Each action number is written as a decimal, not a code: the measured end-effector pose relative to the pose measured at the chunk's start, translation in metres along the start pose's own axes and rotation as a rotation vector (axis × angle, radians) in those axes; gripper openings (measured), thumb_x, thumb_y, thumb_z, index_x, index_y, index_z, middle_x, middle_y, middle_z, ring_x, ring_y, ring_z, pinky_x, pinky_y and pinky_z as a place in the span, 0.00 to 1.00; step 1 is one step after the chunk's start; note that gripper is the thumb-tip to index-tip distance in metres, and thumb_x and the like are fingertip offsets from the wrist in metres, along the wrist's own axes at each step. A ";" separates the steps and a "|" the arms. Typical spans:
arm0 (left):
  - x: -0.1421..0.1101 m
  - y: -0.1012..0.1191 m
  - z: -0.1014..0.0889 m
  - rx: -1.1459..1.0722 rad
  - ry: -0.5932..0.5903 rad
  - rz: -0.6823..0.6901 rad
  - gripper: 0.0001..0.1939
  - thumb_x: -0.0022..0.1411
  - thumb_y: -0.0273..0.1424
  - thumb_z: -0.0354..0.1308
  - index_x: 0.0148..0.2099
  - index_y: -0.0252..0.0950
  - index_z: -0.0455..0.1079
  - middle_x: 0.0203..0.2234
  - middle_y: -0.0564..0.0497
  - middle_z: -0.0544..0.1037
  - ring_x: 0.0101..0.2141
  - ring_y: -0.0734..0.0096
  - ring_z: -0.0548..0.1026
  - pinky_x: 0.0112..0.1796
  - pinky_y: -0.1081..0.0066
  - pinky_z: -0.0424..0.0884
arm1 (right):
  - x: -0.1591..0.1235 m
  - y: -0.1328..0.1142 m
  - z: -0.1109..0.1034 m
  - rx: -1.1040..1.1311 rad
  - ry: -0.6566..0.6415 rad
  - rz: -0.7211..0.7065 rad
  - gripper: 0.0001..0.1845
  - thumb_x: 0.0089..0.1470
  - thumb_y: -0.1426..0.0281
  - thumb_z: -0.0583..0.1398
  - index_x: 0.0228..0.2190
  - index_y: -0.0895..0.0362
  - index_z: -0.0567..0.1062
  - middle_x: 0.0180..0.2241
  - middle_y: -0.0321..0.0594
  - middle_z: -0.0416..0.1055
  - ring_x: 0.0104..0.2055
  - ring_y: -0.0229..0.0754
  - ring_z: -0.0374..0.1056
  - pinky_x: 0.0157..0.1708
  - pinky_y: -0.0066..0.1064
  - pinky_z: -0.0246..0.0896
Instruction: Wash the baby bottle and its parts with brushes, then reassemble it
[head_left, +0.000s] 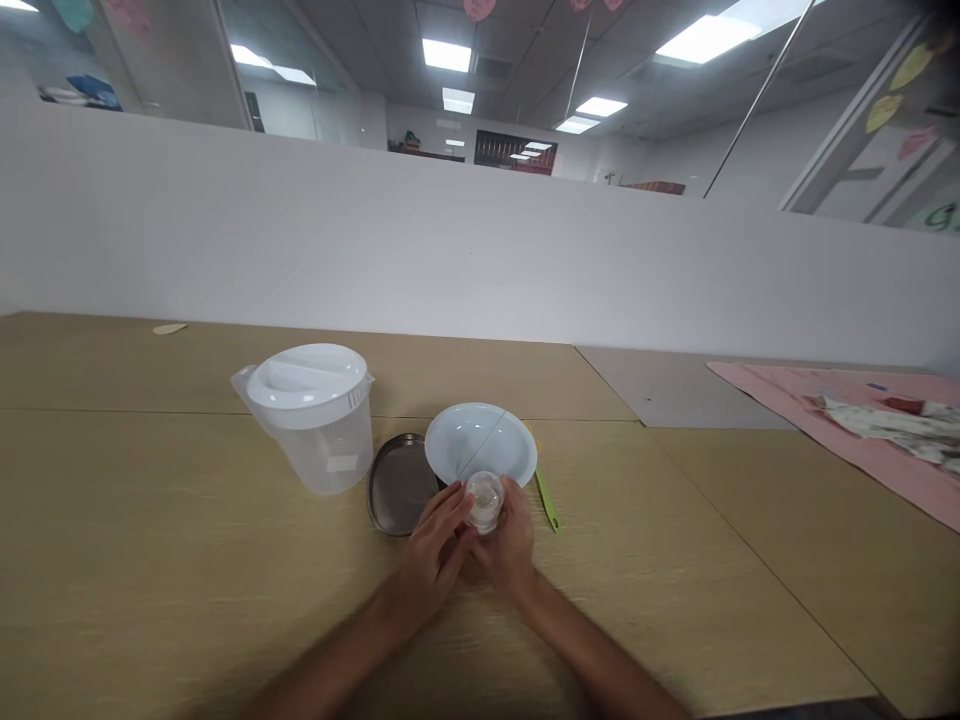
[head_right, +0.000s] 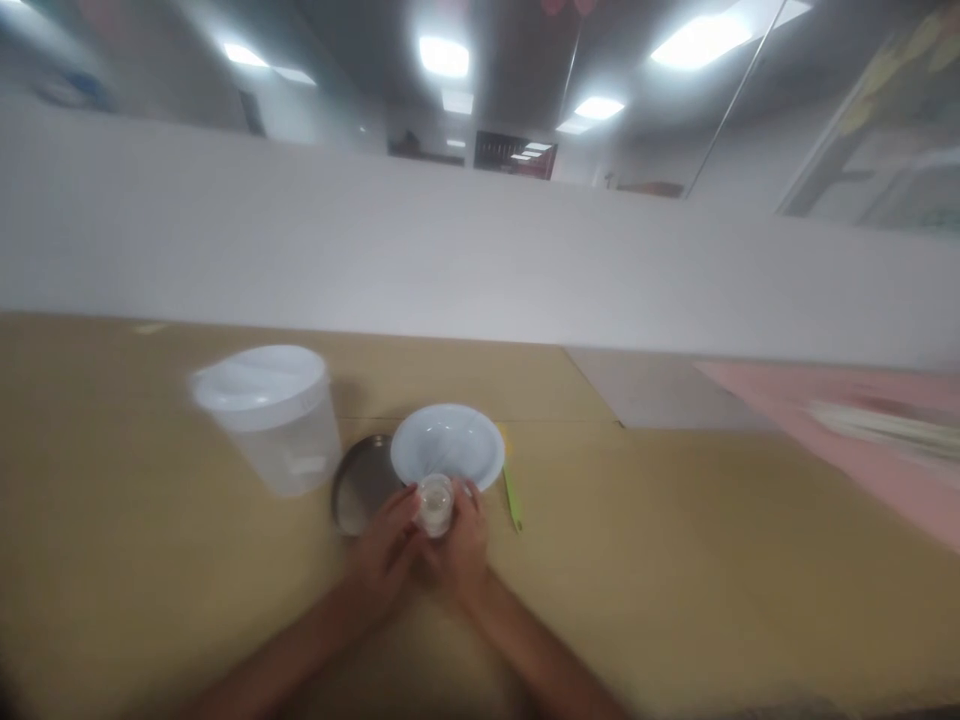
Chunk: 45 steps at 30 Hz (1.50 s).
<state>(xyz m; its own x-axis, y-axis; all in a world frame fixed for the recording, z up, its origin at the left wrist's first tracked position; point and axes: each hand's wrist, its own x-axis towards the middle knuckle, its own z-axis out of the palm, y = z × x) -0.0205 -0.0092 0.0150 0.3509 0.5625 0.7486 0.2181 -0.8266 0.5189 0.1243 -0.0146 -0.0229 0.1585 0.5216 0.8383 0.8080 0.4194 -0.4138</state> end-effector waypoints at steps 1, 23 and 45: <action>0.000 -0.001 0.000 -0.005 0.009 0.013 0.25 0.62 0.25 0.51 0.61 0.42 0.57 0.53 0.44 0.70 0.55 0.62 0.65 0.50 0.59 0.69 | 0.003 -0.002 -0.001 -0.030 0.010 -0.028 0.34 0.49 0.52 0.56 0.52 0.59 0.59 0.42 0.49 0.69 0.48 0.55 0.65 0.41 0.48 0.65; 0.001 -0.004 -0.001 0.127 -0.028 0.039 0.26 0.61 0.26 0.52 0.61 0.40 0.55 0.51 0.43 0.70 0.54 0.61 0.65 0.49 0.58 0.68 | 0.016 -0.010 -0.011 -0.125 -0.085 -0.162 0.30 0.51 0.61 0.53 0.53 0.62 0.56 0.42 0.51 0.69 0.47 0.54 0.65 0.54 0.59 0.49; -0.010 -0.006 0.006 -0.040 -0.160 -0.190 0.39 0.60 0.27 0.53 0.67 0.42 0.34 0.59 0.40 0.59 0.57 0.57 0.61 0.54 0.54 0.62 | 0.007 -0.013 -0.015 0.353 -0.181 0.148 0.29 0.54 0.66 0.57 0.56 0.55 0.56 0.50 0.49 0.66 0.50 0.49 0.66 0.46 0.45 0.66</action>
<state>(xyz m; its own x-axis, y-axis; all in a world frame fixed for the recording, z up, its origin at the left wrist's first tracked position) -0.0196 -0.0105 0.0016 0.4474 0.6951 0.5627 0.2585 -0.7029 0.6627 0.1232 -0.0279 -0.0060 0.1307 0.7044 0.6977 0.5349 0.5424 -0.6479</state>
